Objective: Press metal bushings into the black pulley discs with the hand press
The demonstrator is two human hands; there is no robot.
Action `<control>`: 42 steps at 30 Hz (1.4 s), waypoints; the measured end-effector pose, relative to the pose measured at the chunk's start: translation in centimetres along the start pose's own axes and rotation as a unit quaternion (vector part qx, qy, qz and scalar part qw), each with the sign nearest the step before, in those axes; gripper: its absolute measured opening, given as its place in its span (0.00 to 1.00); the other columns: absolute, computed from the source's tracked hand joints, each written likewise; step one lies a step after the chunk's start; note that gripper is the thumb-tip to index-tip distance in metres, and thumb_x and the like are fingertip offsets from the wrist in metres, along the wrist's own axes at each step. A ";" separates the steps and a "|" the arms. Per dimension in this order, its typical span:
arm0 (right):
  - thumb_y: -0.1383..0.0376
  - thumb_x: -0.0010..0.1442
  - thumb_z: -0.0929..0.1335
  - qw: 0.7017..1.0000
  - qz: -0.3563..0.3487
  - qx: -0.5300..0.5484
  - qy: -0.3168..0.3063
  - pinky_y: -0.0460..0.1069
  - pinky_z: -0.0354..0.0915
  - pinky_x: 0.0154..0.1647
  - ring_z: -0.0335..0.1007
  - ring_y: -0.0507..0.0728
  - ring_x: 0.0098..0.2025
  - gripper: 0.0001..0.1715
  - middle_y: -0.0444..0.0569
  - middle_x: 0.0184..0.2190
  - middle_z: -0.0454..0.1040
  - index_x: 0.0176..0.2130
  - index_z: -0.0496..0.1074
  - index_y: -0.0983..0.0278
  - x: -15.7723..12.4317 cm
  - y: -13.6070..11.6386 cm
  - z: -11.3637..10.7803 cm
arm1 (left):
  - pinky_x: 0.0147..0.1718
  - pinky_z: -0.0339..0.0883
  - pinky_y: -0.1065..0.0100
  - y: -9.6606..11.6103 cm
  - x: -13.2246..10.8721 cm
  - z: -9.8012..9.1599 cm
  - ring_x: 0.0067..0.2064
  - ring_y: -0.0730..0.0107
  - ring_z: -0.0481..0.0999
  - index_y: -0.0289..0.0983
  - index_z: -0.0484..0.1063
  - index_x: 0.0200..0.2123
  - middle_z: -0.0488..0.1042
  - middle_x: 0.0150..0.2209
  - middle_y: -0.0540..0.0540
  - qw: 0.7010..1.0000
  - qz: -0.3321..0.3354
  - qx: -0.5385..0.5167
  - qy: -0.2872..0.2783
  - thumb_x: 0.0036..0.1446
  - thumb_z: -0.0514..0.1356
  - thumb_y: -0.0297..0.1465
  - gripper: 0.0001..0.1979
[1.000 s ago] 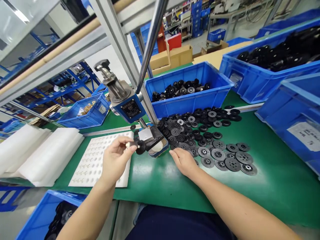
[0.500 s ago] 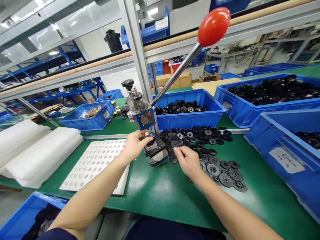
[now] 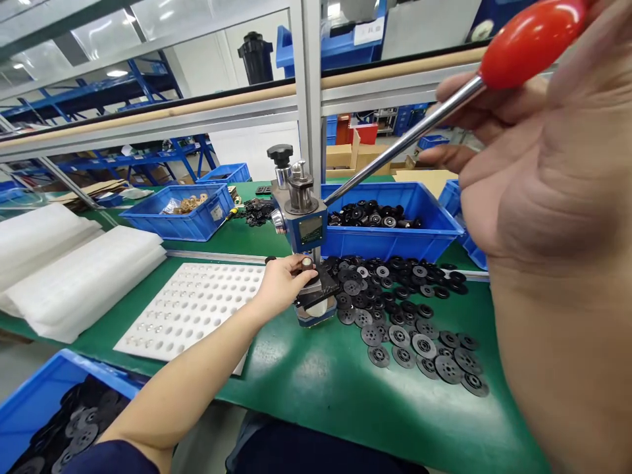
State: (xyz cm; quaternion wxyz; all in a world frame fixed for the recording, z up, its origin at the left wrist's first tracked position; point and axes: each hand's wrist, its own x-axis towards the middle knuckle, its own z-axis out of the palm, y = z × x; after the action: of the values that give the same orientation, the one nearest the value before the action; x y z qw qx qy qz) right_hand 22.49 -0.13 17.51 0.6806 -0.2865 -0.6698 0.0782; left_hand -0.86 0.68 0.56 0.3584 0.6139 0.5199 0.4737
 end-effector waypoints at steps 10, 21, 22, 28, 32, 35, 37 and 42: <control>0.63 0.68 0.63 0.992 -0.028 0.070 0.100 0.48 0.68 0.27 0.74 0.49 0.32 0.09 0.44 0.35 0.62 0.38 0.68 0.64 -4.3 1.6 -0.6 | 0.39 0.71 0.66 -0.7 0.3 0.4 0.38 0.61 0.81 0.35 0.79 0.36 0.83 0.36 0.44 0.996 0.051 0.066 0.031 0.53 0.65 0.33 0.09; 0.74 0.47 0.61 0.965 -0.103 0.039 0.240 0.49 0.61 0.22 0.69 0.52 0.20 0.07 0.39 0.18 0.62 0.23 0.63 0.63 -6.3 3.5 -0.1 | 0.37 0.70 0.66 -0.7 0.4 0.6 0.37 0.61 0.80 0.34 0.80 0.35 0.83 0.35 0.44 0.995 0.052 0.081 0.041 0.53 0.65 0.34 0.09; 0.73 0.47 0.61 0.965 -0.101 0.040 0.239 0.50 0.63 0.22 0.69 0.52 0.20 0.06 0.39 0.18 0.61 0.23 0.63 0.63 -6.4 3.7 -0.1 | 0.38 0.70 0.66 -0.6 0.4 0.6 0.37 0.60 0.80 0.34 0.80 0.35 0.83 0.35 0.44 0.995 0.050 0.080 0.039 0.53 0.65 0.34 0.09; 0.68 0.52 0.66 0.972 -0.059 0.027 0.227 0.54 0.70 0.27 0.70 0.54 0.22 0.07 0.37 0.17 0.56 0.23 0.64 0.62 -7.4 3.5 -0.7 | 0.39 0.70 0.66 -0.5 0.4 0.7 0.39 0.60 0.81 0.34 0.80 0.36 0.84 0.36 0.44 0.997 0.034 0.055 0.035 0.52 0.66 0.34 0.10; 0.69 0.48 0.67 0.968 -0.030 0.024 0.247 0.55 0.69 0.26 0.67 0.53 0.20 0.10 0.37 0.16 0.54 0.20 0.62 0.61 -7.4 2.9 -0.6 | 0.39 0.71 0.66 -0.5 0.4 0.7 0.39 0.59 0.81 0.33 0.80 0.36 0.83 0.37 0.44 0.998 0.026 0.040 0.029 0.52 0.65 0.34 0.11; 0.69 0.46 0.66 0.966 -0.027 0.015 0.257 0.55 0.68 0.25 0.68 0.53 0.21 0.10 0.39 0.17 0.59 0.19 0.61 0.60 -7.4 2.9 -0.4 | 0.39 0.71 0.66 -0.3 0.3 0.6 0.38 0.60 0.81 0.34 0.81 0.35 0.83 0.36 0.44 0.998 0.026 0.042 0.029 0.52 0.65 0.34 0.10; 0.69 0.45 0.66 0.962 -0.036 0.010 0.271 0.54 0.66 0.23 0.69 0.55 0.21 0.09 0.40 0.16 0.61 0.18 0.61 0.60 -7.5 3.2 -0.3 | 0.39 0.71 0.66 -0.3 0.3 0.6 0.38 0.60 0.80 0.34 0.81 0.35 0.83 0.36 0.44 0.998 0.027 0.040 0.027 0.53 0.65 0.34 0.10; 0.71 0.43 0.63 0.958 -0.029 -0.001 0.286 0.55 0.65 0.23 0.69 0.56 0.20 0.08 0.42 0.17 0.66 0.16 0.63 0.61 -8.5 3.6 -0.4 | 0.39 0.71 0.66 -0.2 0.1 0.6 0.39 0.60 0.80 0.33 0.80 0.37 0.83 0.37 0.43 0.999 0.025 0.038 0.026 0.54 0.64 0.33 0.10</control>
State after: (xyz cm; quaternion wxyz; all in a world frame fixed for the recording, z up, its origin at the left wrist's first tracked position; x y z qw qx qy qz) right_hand 23.15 -1.44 8.40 0.8454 -0.2785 -0.4549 -0.0277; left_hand -0.34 0.90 0.20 0.3090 0.6276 0.5308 0.4784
